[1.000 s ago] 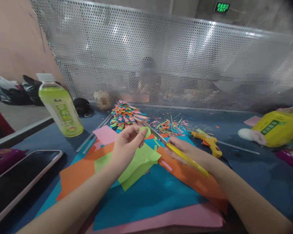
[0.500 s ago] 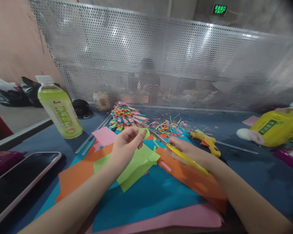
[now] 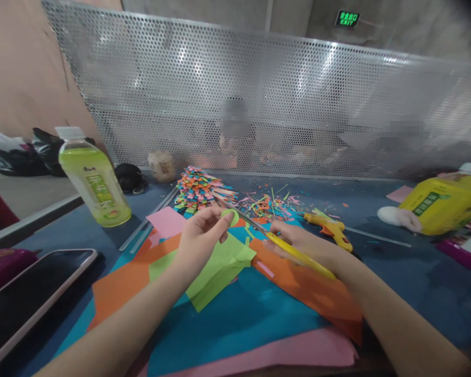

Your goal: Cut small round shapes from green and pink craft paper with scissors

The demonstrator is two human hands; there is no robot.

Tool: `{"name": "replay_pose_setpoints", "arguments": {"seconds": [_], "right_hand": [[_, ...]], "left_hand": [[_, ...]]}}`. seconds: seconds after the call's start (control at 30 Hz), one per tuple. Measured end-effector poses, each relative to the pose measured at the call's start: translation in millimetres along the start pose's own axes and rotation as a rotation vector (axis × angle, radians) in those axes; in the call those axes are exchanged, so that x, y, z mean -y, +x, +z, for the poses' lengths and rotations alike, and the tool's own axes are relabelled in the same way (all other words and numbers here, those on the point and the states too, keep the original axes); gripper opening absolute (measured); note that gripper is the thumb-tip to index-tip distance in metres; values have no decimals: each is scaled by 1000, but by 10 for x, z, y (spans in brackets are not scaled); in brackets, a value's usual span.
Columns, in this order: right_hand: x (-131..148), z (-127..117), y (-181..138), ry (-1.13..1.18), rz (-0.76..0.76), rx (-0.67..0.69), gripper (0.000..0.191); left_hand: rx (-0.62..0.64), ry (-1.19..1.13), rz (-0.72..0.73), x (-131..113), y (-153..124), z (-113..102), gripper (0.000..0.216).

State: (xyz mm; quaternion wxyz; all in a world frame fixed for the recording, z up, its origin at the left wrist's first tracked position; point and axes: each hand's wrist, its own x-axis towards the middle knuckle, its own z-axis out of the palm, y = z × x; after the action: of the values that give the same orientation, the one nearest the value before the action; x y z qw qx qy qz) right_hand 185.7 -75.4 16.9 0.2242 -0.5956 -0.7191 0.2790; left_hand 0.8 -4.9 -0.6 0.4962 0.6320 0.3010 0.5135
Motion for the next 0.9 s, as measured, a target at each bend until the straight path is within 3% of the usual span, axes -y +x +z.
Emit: {"name": "replay_pose_setpoints", "arguments": {"seconds": [0.9], "right_hand": [[47, -209, -74, -116, 135, 52, 34]], "left_hand": [[90, -44, -112, 44, 52, -41, 22]]}}
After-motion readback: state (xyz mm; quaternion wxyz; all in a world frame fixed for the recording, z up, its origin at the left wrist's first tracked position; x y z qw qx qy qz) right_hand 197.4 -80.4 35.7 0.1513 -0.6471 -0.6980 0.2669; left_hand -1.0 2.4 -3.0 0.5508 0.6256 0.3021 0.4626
